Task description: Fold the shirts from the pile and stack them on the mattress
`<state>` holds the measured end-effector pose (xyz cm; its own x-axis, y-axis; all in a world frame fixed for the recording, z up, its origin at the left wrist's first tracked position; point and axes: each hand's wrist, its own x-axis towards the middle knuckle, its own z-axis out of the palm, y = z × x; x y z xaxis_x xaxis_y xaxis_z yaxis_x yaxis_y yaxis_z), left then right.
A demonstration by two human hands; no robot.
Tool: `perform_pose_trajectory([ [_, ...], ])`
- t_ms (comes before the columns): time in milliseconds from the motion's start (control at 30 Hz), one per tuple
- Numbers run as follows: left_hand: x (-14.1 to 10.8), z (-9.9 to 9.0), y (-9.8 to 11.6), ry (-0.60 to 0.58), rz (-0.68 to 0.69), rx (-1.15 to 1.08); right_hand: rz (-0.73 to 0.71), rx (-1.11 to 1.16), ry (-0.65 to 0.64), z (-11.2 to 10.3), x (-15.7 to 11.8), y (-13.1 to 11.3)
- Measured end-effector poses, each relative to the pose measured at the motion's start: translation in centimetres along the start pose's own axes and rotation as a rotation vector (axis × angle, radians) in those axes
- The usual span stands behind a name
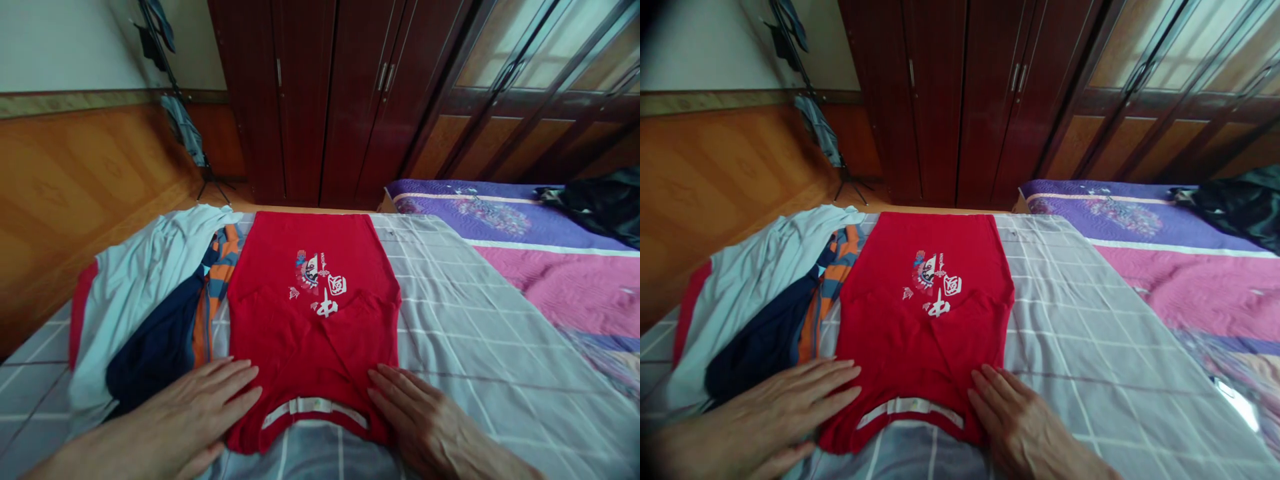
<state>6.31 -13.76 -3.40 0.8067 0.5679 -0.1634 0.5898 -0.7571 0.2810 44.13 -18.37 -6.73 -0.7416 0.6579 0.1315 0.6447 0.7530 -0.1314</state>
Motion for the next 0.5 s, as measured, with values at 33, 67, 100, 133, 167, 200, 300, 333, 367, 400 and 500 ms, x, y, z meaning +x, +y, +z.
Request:
perform_pose_trajectory([
  [33, -0.4, 1.0, 0.1, -0.040, -0.008, 0.031, -0.006, -0.007, 0.014, 0.3, 0.1, 0.2],
  [67, -0.6, 2.0, 0.2, -0.050, -0.036, 0.054, -0.006, -0.005, 0.023, 0.4, 0.2, 0.4],
  [100, -0.6, 2.8, 0.2, -0.046, -0.059, 0.067, 0.001, 0.012, 0.024, 0.4, 0.3, 0.5],
  [133, -0.5, 3.4, 0.0, -0.029, -0.075, 0.068, 0.016, 0.045, 0.021, 0.2, 0.5, 0.7],
  [167, -0.3, 3.9, -0.2, -0.005, -0.084, 0.056, 0.042, 0.092, 0.018, -0.1, 0.7, 0.9],
  [200, -0.1, 4.0, -0.4, 0.023, -0.086, 0.025, 0.079, 0.151, 0.013, -0.6, 0.9, 1.1],
  [300, 0.8, 2.8, -1.5, 0.065, -0.117, -0.201, 0.211, 0.336, 0.030, -2.3, 1.5, 1.9],
  [333, 1.2, 1.9, -1.9, 0.068, -0.163, -0.307, 0.261, 0.397, 0.050, -2.7, 1.7, 2.4],
  [367, 1.7, 0.9, -2.4, 0.068, -0.217, -0.422, 0.314, 0.459, 0.065, -3.1, 2.1, 3.0],
  [400, 2.3, -0.2, -3.0, 0.069, -0.273, -0.535, 0.366, 0.528, 0.069, -3.4, 2.6, 3.7],
  [500, 4.9, -3.4, -5.4, 0.112, -0.384, -0.810, 0.505, 0.796, 0.041, -4.2, 4.8, 6.6],
])
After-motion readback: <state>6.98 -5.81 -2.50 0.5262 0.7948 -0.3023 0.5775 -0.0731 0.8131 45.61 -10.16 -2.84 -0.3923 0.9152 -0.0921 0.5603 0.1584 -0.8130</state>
